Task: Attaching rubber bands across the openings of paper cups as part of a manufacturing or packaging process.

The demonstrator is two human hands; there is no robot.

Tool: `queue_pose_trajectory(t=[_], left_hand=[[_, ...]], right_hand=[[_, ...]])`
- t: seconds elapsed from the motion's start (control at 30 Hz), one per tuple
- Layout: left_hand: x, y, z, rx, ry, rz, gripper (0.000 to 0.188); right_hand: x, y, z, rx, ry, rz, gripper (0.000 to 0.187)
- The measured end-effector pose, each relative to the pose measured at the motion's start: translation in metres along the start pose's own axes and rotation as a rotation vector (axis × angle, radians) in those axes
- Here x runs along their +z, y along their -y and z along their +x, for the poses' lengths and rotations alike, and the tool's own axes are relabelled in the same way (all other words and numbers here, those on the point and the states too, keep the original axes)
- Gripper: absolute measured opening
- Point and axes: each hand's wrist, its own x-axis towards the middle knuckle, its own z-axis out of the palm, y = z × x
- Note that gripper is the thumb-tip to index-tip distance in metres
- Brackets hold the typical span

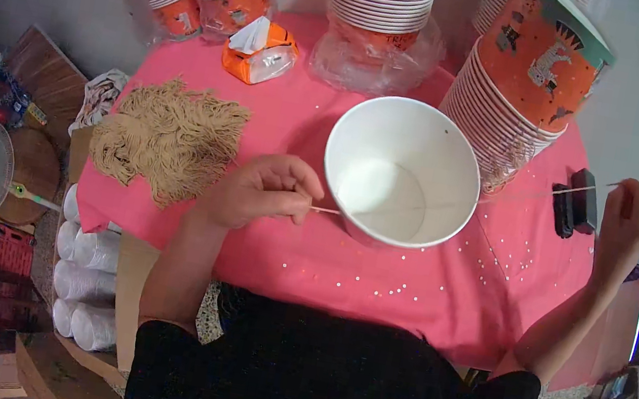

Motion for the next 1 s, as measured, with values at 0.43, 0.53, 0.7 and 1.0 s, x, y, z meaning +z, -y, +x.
queue_pose_trajectory(t=[0.43,0.53,0.7,1.0], left_hand=[[0.039,-0.024,-0.005,0.128,-0.127,0.193,0.018],[0.046,-0.025,-0.001,0.217,-0.180,0.358,0.017],[0.051,-0.022,0.009,0.435,-0.360,0.453,0.008],[0.053,-0.025,0.009,0.110,-0.355,0.165,0.006]], right_hand=[[0.000,0.117,-0.025,-0.534,0.590,0.590,0.027],[0.019,0.152,-0.026,-0.779,0.835,0.754,0.026],[0.044,0.175,-0.018,-0.897,1.120,0.549,0.014],[0.030,0.182,-0.020,-0.762,0.992,0.915,0.005]])
